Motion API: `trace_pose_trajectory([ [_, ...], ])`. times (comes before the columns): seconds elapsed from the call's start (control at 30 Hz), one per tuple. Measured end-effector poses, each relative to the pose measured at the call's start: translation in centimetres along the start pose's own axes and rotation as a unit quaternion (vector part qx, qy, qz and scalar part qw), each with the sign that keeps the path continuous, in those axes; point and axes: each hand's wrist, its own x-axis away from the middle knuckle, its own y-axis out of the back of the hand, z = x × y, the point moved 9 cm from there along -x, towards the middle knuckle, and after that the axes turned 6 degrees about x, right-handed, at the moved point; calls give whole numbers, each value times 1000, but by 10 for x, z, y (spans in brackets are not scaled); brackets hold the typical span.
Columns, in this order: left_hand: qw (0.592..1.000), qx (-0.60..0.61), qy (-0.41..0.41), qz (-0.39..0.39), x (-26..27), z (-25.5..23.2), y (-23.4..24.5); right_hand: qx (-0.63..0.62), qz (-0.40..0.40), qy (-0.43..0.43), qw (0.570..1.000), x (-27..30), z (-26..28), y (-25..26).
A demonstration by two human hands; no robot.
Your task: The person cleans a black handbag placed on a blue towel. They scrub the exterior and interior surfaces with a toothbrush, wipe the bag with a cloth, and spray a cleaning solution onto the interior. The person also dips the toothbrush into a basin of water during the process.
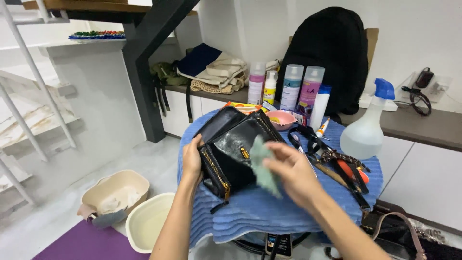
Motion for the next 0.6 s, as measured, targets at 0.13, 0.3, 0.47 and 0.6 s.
trace_pose_trajectory([
  [0.13,990,-109,-90,-26,3,-23,7,-96,-16,-42,994,-22,10,6],
  [0.3,916,-225,-309,119,83,-128,-39,-77,-27,-28,996,-60,-10,-13],
  [0.47,946,-189,-184,186,98,-129,-46,43,54,37,997,-78,12,-98],
  [0.6,963,-151,-134,177,64,-136,29,219,130,99,962,-77,23,-130],
])
